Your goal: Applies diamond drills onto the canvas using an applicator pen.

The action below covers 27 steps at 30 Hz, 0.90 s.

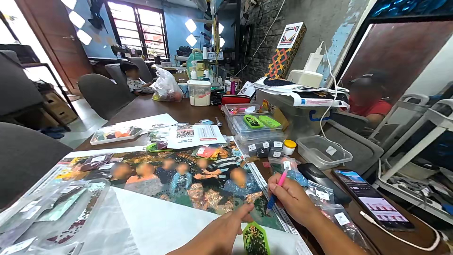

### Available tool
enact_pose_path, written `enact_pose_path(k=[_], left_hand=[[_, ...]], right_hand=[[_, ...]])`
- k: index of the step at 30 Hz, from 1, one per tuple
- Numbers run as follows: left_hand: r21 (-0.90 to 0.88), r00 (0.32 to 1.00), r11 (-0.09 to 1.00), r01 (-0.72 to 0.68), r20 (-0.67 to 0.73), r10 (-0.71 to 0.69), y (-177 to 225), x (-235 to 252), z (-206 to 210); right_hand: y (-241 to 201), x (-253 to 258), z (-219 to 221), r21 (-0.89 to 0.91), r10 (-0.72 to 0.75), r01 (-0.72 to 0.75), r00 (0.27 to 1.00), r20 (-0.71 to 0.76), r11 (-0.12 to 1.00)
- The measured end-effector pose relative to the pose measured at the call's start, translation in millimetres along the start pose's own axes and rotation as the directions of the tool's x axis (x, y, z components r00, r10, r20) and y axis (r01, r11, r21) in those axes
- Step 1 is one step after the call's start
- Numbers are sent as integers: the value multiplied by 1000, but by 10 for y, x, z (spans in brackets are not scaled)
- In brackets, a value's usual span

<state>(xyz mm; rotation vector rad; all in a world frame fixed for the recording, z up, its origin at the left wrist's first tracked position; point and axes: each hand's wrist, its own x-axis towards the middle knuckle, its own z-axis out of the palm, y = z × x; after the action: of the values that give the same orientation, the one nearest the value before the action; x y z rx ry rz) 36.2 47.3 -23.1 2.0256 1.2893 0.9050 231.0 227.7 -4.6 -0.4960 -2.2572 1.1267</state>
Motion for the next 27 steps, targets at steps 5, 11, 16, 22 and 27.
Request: enact_pose_path(k=[5,11,16,22,27], left_hand=[[8,1000,1000,-8,-9,8,6,-5,4],[11,1000,1000,-3,-3,3,9,-6,-2],[12,1000,1000,-3,-5,3,1,-4,4],[18,1000,1000,-22,-20,23,-11,-8,13],[20,999,999,-29,-16,29,-26,-4,15]], right_hand=[[9,1,8,-19,-1,1,1000,0,1000],[29,7,15,-31,-5,5,1000,1,1000],[23,7,20,-47,-4,4,1000,-3,999],[27,11,25,-52,-12,12,1000,0,999],[48,13,32,-55,-17,17,1000,0,998]])
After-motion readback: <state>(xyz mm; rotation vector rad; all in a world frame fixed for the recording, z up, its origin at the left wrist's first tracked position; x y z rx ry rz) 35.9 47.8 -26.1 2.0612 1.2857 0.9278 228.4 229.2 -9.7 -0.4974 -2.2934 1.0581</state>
